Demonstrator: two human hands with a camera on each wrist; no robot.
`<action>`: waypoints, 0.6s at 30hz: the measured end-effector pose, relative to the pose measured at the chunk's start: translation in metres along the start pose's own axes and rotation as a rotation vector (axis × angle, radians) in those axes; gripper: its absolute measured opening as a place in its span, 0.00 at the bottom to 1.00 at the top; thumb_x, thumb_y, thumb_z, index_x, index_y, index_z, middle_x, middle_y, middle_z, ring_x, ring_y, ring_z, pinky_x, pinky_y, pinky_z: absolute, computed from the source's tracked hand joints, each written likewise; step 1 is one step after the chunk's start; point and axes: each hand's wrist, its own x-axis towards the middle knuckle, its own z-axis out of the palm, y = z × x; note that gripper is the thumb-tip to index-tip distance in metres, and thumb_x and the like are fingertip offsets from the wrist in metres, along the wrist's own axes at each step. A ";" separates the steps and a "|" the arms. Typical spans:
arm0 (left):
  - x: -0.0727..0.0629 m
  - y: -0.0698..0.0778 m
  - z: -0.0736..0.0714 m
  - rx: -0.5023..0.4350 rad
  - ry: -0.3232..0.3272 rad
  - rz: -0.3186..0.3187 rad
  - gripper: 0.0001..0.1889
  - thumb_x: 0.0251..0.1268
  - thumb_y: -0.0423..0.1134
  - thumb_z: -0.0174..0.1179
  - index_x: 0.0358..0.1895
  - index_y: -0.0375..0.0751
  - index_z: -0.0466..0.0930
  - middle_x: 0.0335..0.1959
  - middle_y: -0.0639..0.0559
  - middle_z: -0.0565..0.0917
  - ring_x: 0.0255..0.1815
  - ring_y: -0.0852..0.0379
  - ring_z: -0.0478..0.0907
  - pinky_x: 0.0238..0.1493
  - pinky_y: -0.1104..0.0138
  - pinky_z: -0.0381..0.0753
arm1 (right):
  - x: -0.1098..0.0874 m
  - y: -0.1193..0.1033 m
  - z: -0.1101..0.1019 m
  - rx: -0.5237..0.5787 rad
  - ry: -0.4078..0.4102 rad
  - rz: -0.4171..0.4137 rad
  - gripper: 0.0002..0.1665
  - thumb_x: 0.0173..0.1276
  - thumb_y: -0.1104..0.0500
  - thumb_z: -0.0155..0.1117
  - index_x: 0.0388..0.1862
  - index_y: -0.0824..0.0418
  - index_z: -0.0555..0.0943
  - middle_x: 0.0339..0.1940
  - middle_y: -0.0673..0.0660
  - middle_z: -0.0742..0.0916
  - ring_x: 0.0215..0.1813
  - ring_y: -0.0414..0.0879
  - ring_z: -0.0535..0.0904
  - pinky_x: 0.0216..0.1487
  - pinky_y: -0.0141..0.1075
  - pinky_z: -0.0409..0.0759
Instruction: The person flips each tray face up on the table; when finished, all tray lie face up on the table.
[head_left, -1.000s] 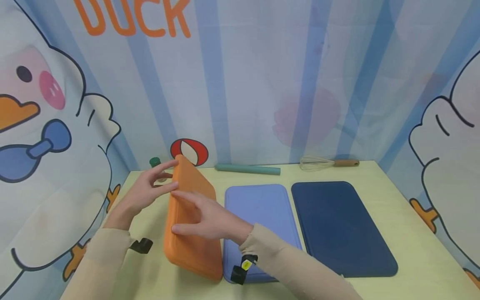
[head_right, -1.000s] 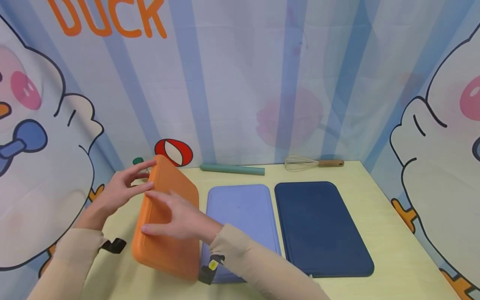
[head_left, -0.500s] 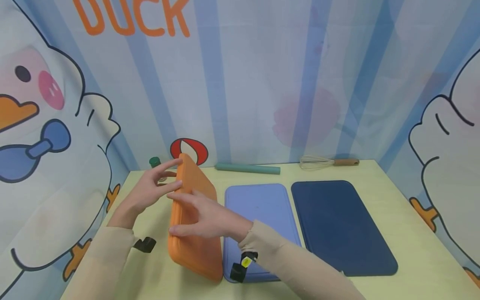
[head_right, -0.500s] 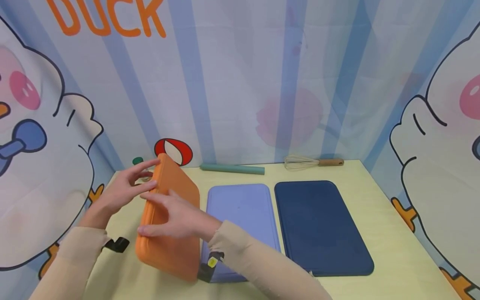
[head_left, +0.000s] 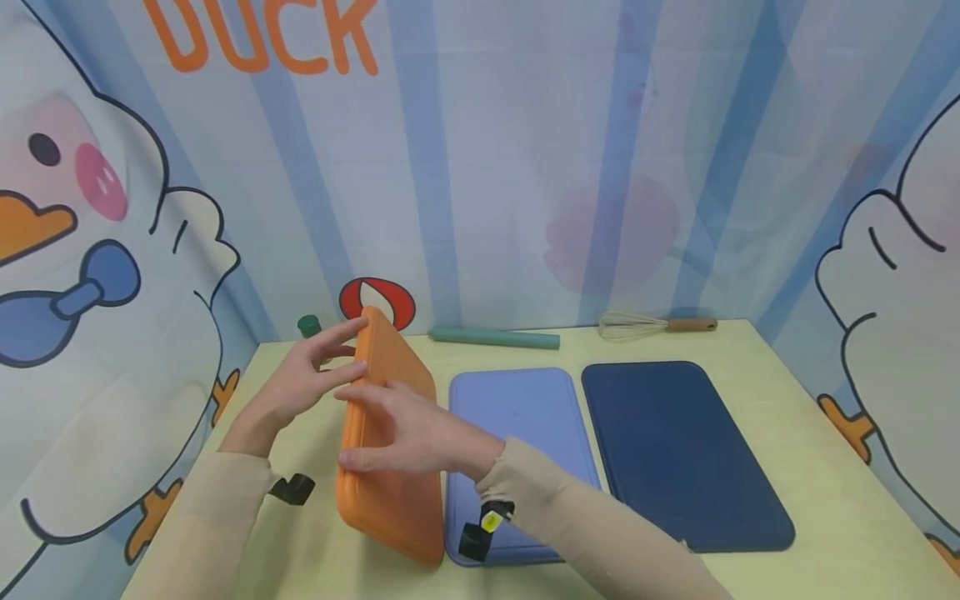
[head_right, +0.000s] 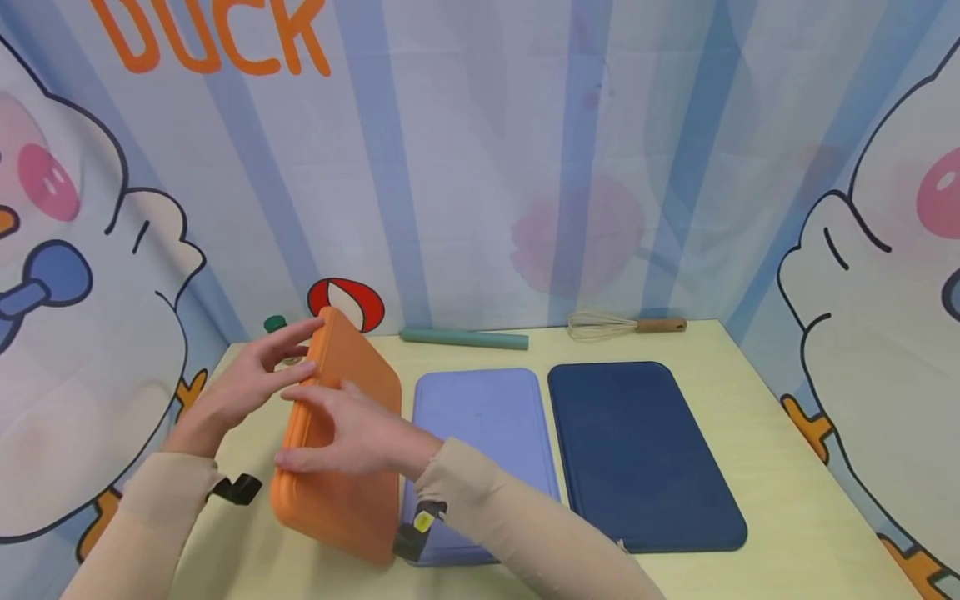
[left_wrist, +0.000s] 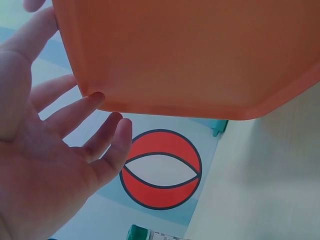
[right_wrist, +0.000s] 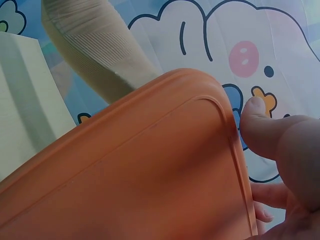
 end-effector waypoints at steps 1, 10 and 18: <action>0.000 0.000 0.000 -0.003 -0.005 0.002 0.36 0.76 0.49 0.64 0.83 0.62 0.61 0.83 0.53 0.63 0.75 0.37 0.67 0.66 0.32 0.73 | 0.000 0.000 0.000 -0.001 0.004 -0.003 0.43 0.73 0.36 0.68 0.82 0.42 0.67 0.80 0.53 0.71 0.78 0.48 0.64 0.73 0.48 0.71; 0.004 0.004 0.002 -0.018 -0.034 0.020 0.37 0.77 0.48 0.64 0.84 0.59 0.60 0.84 0.53 0.62 0.79 0.38 0.63 0.70 0.29 0.66 | -0.001 -0.001 -0.002 0.035 0.051 -0.041 0.39 0.75 0.40 0.67 0.79 0.50 0.71 0.77 0.49 0.75 0.79 0.43 0.66 0.78 0.45 0.67; 0.007 0.006 0.007 -0.036 -0.039 0.031 0.36 0.77 0.48 0.64 0.84 0.59 0.61 0.84 0.53 0.62 0.81 0.37 0.61 0.71 0.27 0.62 | -0.004 -0.004 -0.003 0.092 0.070 -0.001 0.40 0.72 0.38 0.70 0.77 0.53 0.72 0.76 0.48 0.76 0.78 0.41 0.67 0.76 0.45 0.69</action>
